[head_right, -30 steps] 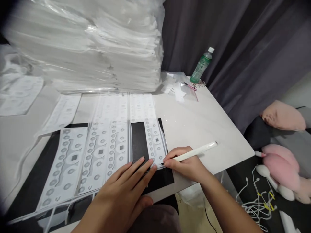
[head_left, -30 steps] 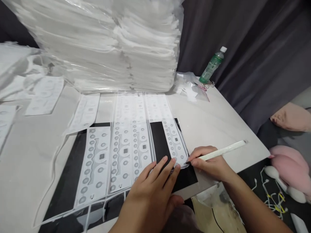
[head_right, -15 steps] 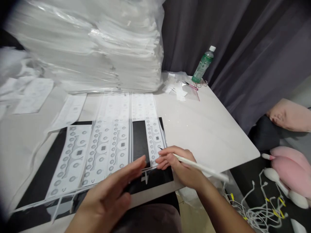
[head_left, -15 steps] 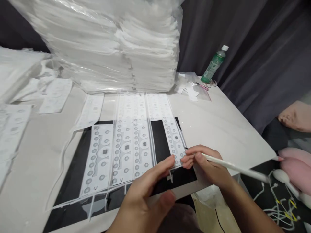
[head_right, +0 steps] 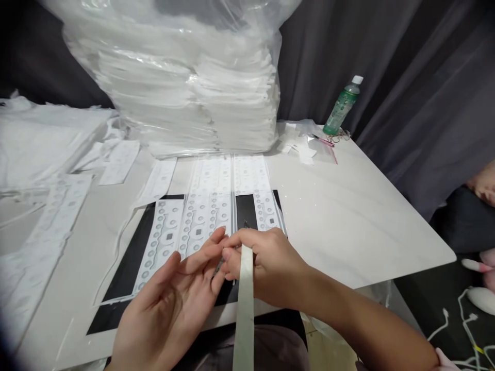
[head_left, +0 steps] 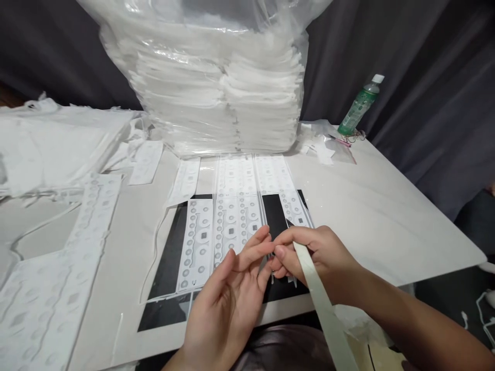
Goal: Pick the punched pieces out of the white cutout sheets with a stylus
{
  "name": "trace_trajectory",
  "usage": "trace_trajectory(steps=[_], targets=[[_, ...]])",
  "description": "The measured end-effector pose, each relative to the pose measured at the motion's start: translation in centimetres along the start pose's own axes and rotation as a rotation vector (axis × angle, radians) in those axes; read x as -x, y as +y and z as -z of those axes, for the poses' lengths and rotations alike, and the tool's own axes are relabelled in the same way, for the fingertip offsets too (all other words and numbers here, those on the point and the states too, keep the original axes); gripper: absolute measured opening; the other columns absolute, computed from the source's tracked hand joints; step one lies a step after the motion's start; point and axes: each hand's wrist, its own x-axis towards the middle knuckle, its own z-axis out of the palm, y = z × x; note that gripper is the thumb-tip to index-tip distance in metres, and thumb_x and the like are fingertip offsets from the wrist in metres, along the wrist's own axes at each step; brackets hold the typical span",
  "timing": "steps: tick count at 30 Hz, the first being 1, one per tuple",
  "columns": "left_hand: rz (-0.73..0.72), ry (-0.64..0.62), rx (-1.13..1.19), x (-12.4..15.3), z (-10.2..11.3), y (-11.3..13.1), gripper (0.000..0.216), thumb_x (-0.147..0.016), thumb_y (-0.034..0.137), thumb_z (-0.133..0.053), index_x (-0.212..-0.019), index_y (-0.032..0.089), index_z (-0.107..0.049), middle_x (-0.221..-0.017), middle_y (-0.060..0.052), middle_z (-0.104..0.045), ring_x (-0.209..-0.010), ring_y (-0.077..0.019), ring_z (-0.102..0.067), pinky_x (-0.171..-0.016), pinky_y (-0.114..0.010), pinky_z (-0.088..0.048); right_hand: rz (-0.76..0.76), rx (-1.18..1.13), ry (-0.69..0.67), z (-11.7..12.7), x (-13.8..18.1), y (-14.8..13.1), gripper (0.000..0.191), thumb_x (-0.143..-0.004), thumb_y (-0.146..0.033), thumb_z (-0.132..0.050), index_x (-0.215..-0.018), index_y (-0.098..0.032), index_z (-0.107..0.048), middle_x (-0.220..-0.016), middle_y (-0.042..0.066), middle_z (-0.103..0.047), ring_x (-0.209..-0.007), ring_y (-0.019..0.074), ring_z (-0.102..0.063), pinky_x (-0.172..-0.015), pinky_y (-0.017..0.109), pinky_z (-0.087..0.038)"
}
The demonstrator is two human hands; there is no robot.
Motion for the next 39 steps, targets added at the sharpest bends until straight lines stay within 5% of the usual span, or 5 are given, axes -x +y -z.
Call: trace_trajectory(steps=[15,21,25,35,39], targets=[[-0.226,0.008,-0.928,0.8,2.6,-0.5,0.047,-0.099,0.046,-0.026,-0.115,0.028,-0.067,-0.145,0.0,-0.042,-0.136,-0.029,-0.036,-0.112,-0.048,-0.033,0.206,0.339,0.037,0.3,-0.2,0.2,0.013,-0.071,-0.011,-0.051,-0.063,-0.02,-0.056,-0.05,-0.006,-0.049,-0.044,0.0057,-0.04,-0.043,0.017,-0.032],[-0.499,-0.094,-1.311,0.5,1.6,-2.5,0.045,-0.1,0.043,-0.021,-0.133,0.032,-0.051,-0.147,-0.003,-0.039,-0.131,-0.0284,-0.043,-0.101,-0.044,-0.047,0.279,0.334,0.279,0.7,0.2,2.2,0.014,-0.065,-0.009,-0.05,-0.056,-0.019,-0.05,-0.048,-0.006,-0.045,-0.045,0.0062,-0.039,-0.044,0.018,-0.032],[-0.663,-0.3,-1.552,0.0,0.7,-2.8,0.05,-0.098,0.036,-0.035,-0.146,0.024,-0.03,-0.147,-0.011,-0.037,-0.13,-0.0288,-0.043,-0.101,-0.043,-0.046,0.119,0.086,0.345,1.6,1.2,4.0,0.009,-0.079,-0.019,-0.056,-0.072,-0.019,-0.061,-0.06,-0.002,-0.059,-0.05,0.0088,-0.052,-0.049,0.021,-0.045],[-0.742,-0.39,-2.076,-2.0,1.0,-4.5,0.051,-0.088,0.027,-0.053,-0.136,0.012,-0.044,-0.134,-0.011,-0.054,-0.124,-0.0297,-0.05,-0.104,-0.048,-0.039,-0.043,-0.293,0.263,3.7,2.6,6.8,0.032,-0.08,-0.046,-0.067,-0.095,-0.018,-0.062,-0.088,0.008,-0.072,-0.076,0.0176,-0.069,-0.057,0.025,-0.056],[-0.748,-0.374,-2.091,-2.1,0.8,-4.7,0.049,-0.088,0.031,-0.054,-0.133,0.013,-0.048,-0.133,-0.009,-0.056,-0.122,-0.0295,-0.051,-0.104,-0.047,-0.037,-0.015,-0.388,0.16,5.2,3.0,7.8,0.061,-0.083,-0.07,-0.043,-0.12,-0.022,-0.05,-0.085,0.006,-0.068,-0.066,0.0144,-0.063,-0.051,0.024,-0.05]])
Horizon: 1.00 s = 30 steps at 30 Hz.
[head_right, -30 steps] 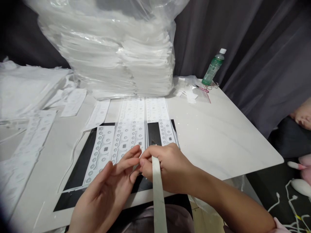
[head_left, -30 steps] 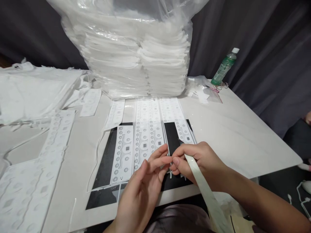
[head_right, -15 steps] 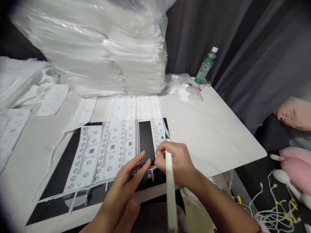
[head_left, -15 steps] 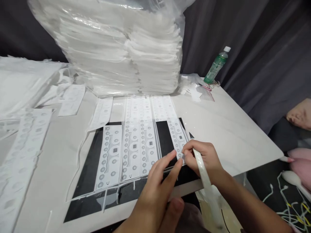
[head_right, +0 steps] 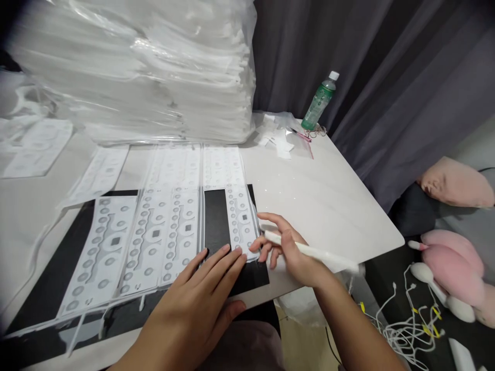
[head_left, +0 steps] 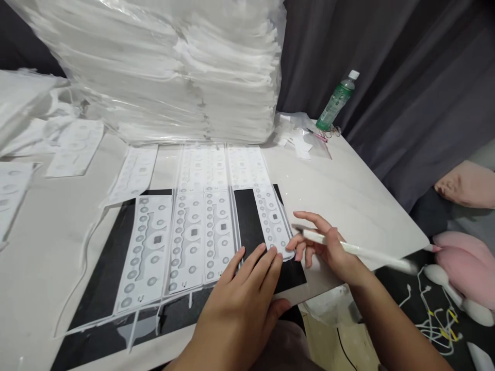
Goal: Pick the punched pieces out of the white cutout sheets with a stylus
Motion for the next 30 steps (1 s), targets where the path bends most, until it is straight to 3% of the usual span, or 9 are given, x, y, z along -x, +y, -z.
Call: trace_trajectory(steps=[4,6,11,17,30], targets=[[0.007,-0.015,-0.013,0.1,0.1,0.0,0.048,-0.089,0.033,-0.053,-0.133,0.014,-0.048,-0.135,-0.008,-0.054,-0.123,-0.0289,-0.051,-0.104,-0.047,-0.037,-0.029,0.088,0.064,0.7,0.1,0.3,0.032,-0.089,-0.052,-0.052,-0.089,-0.02,-0.058,-0.068,-0.001,-0.06,-0.051,0.0077,-0.051,-0.047,0.02,-0.042],[-0.002,-0.033,-0.019,0.1,0.1,0.0,0.049,-0.089,0.032,-0.053,-0.134,0.013,-0.047,-0.136,-0.009,-0.053,-0.124,-0.0297,-0.049,-0.104,-0.048,-0.037,-0.047,0.183,0.058,0.5,0.2,0.1,0.028,-0.085,-0.046,-0.06,-0.079,-0.018,-0.06,-0.065,-0.001,-0.062,-0.051,0.0081,-0.053,-0.05,0.021,-0.045],[0.026,-0.023,0.038,0.0,0.2,0.0,0.046,-0.089,0.031,-0.052,-0.133,0.015,-0.048,-0.134,-0.01,-0.055,-0.125,-0.0282,-0.049,-0.105,-0.046,-0.038,-0.179,0.274,-0.048,-0.2,0.4,-0.6,0.024,-0.077,-0.037,-0.07,-0.091,-0.019,-0.066,-0.071,0.003,-0.07,-0.063,0.0148,-0.067,-0.058,0.025,-0.054],[0.011,-0.016,0.026,-0.1,0.3,0.0,0.045,-0.09,0.033,-0.051,-0.13,0.014,-0.051,-0.135,-0.01,-0.055,-0.123,-0.0285,-0.051,-0.104,-0.046,-0.038,0.062,0.518,-0.027,-0.3,0.5,-0.1,0.022,-0.087,-0.034,-0.058,-0.073,-0.017,-0.063,-0.065,0.003,-0.068,-0.052,0.01,-0.059,-0.047,0.02,-0.047],[0.016,-0.003,0.006,-0.2,0.2,0.1,0.046,-0.092,0.038,-0.049,-0.132,0.015,-0.05,-0.137,-0.005,-0.053,-0.123,-0.0261,-0.05,-0.103,-0.043,-0.036,0.043,0.576,-0.042,-0.4,0.6,0.1,0.016,-0.088,-0.031,-0.058,-0.078,-0.019,-0.061,-0.063,0.0,-0.068,-0.055,0.0108,-0.063,-0.052,0.02,-0.049]])
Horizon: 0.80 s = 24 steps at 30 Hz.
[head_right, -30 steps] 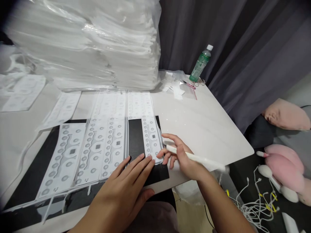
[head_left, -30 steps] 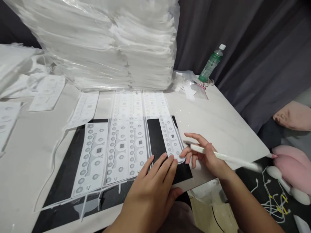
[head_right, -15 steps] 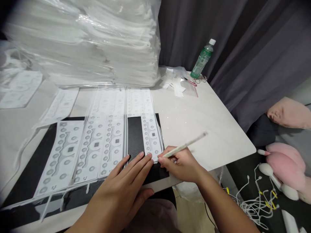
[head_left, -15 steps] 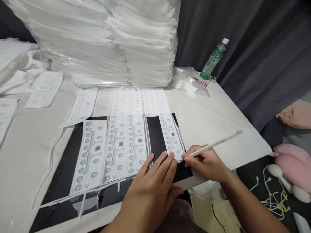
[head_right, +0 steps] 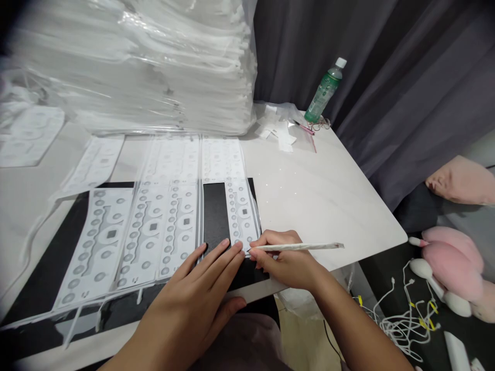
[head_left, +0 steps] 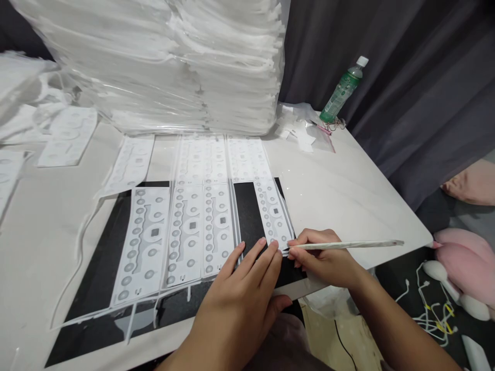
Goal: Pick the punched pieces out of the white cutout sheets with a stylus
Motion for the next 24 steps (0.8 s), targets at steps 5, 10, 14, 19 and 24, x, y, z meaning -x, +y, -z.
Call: trace_trajectory(steps=[5,10,14,19,24], targets=[[-0.005,0.011,-0.021,0.0,0.0,-0.1,0.045,-0.094,0.038,-0.046,-0.131,0.014,-0.051,-0.137,-0.004,-0.054,-0.123,-0.0254,-0.051,-0.102,-0.043,-0.035,-0.007,0.034,0.007,-0.1,0.0,-0.1,0.015,-0.088,-0.03,-0.057,-0.078,-0.019,-0.061,-0.063,0.0,-0.067,-0.055,0.0106,-0.061,-0.053,0.021,-0.048],[-0.002,0.024,-0.028,0.1,0.0,0.0,0.044,-0.095,0.041,-0.043,-0.129,0.016,-0.053,-0.135,-0.003,-0.055,-0.123,-0.0238,-0.051,-0.103,-0.041,-0.035,0.146,0.156,0.056,-0.3,0.0,-0.7,0.017,-0.086,-0.024,-0.058,-0.07,-0.018,-0.059,-0.06,-0.001,-0.061,-0.051,0.0091,-0.051,-0.049,0.021,-0.04],[-0.022,0.019,-0.041,0.1,0.1,-0.1,0.046,-0.096,0.045,-0.04,-0.127,0.014,-0.055,-0.133,-0.003,-0.057,-0.122,-0.0227,-0.051,-0.104,-0.039,-0.034,0.25,0.242,0.029,-0.2,0.4,-1.3,0.01,-0.086,-0.018,-0.056,-0.076,-0.018,-0.06,-0.077,0.003,-0.061,-0.065,0.0115,-0.055,-0.059,0.023,-0.046],[-0.019,-0.07,0.012,-0.5,0.6,-0.4,0.048,-0.093,0.051,-0.044,-0.124,0.017,-0.056,-0.128,-0.004,-0.06,-0.12,-0.0225,-0.053,-0.102,-0.039,-0.037,0.382,0.454,0.052,-1.5,1.3,-1.3,0.009,-0.089,-0.014,-0.051,-0.086,-0.018,-0.058,-0.096,0.007,-0.065,-0.088,0.0184,-0.057,-0.078,0.032,-0.05],[0.044,-0.18,0.071,-1.3,1.2,-0.2,0.043,-0.091,0.049,-0.051,-0.12,0.018,-0.059,-0.127,-0.003,-0.062,-0.121,-0.0242,-0.053,-0.101,-0.042,-0.039,0.453,0.591,0.083,-2.9,2.1,-0.2,0.016,-0.092,-0.011,-0.042,-0.094,-0.016,-0.057,-0.1,0.011,-0.065,-0.089,0.0223,-0.057,-0.077,0.039,-0.052]])
